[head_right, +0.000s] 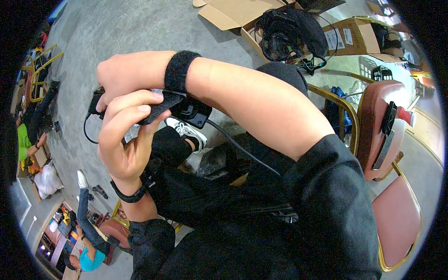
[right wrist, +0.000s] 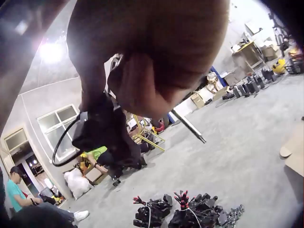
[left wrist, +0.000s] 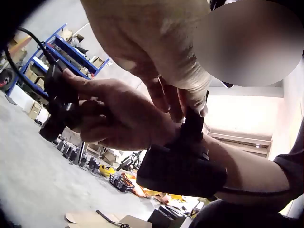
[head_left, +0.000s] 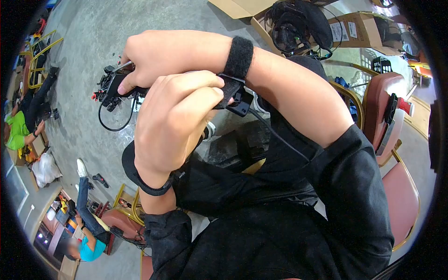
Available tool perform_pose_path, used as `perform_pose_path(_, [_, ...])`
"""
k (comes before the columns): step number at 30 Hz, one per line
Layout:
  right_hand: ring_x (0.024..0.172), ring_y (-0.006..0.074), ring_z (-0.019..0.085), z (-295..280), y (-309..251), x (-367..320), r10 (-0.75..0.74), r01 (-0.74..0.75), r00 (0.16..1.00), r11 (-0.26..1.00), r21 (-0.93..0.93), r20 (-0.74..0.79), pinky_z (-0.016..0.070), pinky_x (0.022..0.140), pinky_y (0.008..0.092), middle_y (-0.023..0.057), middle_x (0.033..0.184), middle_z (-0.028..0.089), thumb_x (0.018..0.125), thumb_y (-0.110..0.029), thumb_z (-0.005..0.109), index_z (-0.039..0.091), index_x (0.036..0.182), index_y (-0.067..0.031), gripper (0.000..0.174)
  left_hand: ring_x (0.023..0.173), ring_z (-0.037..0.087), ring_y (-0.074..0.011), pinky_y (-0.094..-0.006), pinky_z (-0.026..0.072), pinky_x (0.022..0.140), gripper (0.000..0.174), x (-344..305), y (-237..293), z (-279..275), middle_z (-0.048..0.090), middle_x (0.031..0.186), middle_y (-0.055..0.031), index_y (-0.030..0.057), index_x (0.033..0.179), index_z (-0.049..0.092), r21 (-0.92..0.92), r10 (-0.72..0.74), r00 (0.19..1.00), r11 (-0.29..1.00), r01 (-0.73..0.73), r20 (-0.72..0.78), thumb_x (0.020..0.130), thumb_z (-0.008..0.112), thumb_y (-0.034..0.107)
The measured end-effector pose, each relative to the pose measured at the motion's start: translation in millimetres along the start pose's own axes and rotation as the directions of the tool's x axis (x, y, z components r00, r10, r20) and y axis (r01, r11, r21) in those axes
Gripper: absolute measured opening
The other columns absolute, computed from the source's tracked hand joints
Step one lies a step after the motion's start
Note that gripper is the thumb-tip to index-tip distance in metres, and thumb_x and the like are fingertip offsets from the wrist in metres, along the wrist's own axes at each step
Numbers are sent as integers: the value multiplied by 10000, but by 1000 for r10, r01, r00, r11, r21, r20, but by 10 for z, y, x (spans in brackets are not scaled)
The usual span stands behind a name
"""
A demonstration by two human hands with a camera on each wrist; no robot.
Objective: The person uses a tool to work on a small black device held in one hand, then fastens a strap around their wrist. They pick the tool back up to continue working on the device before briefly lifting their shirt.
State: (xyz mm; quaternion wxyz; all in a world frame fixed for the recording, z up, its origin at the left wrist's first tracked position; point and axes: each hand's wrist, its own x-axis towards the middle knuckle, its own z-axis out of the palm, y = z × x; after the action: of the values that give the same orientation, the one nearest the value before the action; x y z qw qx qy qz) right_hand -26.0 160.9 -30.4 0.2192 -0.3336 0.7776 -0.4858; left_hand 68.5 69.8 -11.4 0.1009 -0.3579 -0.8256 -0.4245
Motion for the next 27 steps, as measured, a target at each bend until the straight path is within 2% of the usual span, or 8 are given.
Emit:
perform_pose_path(5, [760,405,650,71,24,-15,3,-5,998,999,-36,-59,525,663,416,267,741,630,822,-322,691,668,892,66,395,868,631,-244,-324,480,739,269,18,-21,11,666,979,-73,39,903,655,-42,-1,999,999,-1,-46,643,691,-18])
perform_pose_path(8, [726,380,674,160,155,15,-19,14,999,984,-175,-26,538,634,416,267,766,656,790,-162,622,670,803,69,236,857,632,-242,-323,477,739,277,35,-42,-1,671,949,-78,35,916,660,-71,30,999,997,-33,-46,646,689,-21])
perform_pose_path(10, [713,375,678,215,226,73,-225,221,974,970,-97,-38,544,617,414,246,766,666,751,-96,590,666,789,56,174,827,635,-243,-305,473,729,260,47,-52,4,674,923,-82,29,933,665,-121,8,998,993,-16,-68,682,697,-30])
perform_pose_path(11, [713,375,678,243,272,61,-227,222,973,970,-96,-37,544,617,414,246,766,666,751,-96,590,666,789,56,174,827,635,-243,-305,473,729,260,54,-38,35,674,923,-82,29,933,665,-120,7,998,993,-15,-69,682,697,-30])
perform_pose_path(13, [702,368,681,170,132,-41,-196,198,980,920,-337,39,547,609,422,225,753,671,748,-105,591,674,780,33,164,778,630,-234,-291,463,710,240,70,5,118,670,881,-86,21,943,665,-287,-113,973,956,52,-201,714,708,-35])
perform_pose_path(18, [729,348,682,219,187,-8,-180,209,978,880,-426,108,556,633,409,162,739,680,688,-126,638,672,774,-19,141,744,620,-221,-292,460,687,233,130,49,59,661,842,-89,22,939,666,-153,-133,986,981,116,-104,719,720,-34])
perform_pose_path(24, [714,276,656,227,210,-76,-272,272,961,914,-301,44,506,630,380,56,748,667,707,-136,628,622,765,-71,87,811,624,-163,-247,476,731,164,186,60,26,686,868,-66,-13,910,680,-54,-145,985,989,140,-90,753,721,9])
perform_pose_path(27, [718,293,654,342,405,15,-377,367,926,913,-177,-29,505,630,384,77,756,672,709,-156,635,637,773,-67,110,819,626,-179,-263,470,751,163,192,45,56,681,871,-66,-3,901,687,-29,-127,987,992,125,-97,744,724,21])
